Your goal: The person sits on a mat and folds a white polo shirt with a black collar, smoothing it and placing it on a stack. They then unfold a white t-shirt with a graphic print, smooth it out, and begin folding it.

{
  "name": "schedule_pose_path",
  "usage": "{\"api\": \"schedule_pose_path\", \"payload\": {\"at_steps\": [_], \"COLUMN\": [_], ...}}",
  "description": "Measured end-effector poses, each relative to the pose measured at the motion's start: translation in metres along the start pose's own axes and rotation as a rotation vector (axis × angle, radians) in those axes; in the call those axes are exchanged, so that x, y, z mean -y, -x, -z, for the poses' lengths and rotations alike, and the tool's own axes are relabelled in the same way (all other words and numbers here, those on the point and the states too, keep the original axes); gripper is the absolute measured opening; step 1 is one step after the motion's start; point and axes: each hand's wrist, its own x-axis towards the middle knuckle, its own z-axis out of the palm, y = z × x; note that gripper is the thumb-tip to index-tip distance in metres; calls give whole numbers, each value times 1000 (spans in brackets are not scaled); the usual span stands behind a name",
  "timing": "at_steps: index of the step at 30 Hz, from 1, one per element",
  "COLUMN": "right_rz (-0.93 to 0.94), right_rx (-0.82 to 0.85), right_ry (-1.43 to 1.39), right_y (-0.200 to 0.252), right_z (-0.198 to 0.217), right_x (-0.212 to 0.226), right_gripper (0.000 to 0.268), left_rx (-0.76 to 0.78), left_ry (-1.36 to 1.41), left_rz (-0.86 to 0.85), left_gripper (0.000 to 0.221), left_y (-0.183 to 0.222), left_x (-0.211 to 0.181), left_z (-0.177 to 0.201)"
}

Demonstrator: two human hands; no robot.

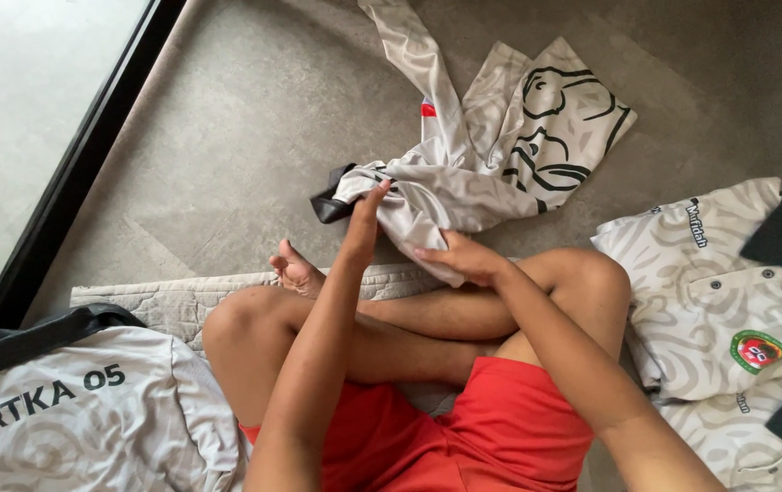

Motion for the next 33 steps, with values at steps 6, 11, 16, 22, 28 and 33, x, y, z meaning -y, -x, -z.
{"api": "schedule_pose_path", "payload": {"at_steps": [6, 11, 16, 22, 28, 33], "right_rz": [-94, -163, -118, -233, -286, -4], "right_rx": [159, 122, 205, 136, 515, 359], "right_ry": [422, 761, -33, -21, -591, 663], "right_y": [21, 17, -1, 1, -9, 40], "right_z": [-8, -3, -1, -13, -6, -15], "right_x": [44, 42, -12, -2, -57, 54], "right_gripper": [95, 100, 63, 66, 62, 71], "left_rx": [-109, -215, -248, -352, -479, -475], "left_ry": [-70, 41, 179, 297, 395, 511], "left_rz": [-30, -77, -84, -62, -131, -121], "left_gripper": [99, 90, 88, 84, 60, 56], "left_y": [14, -10, -33, -57, -96, -106], "left_x": [-17, 6, 11, 32, 59, 64], "left_z": [-5, 9, 25, 54, 101, 116]}}
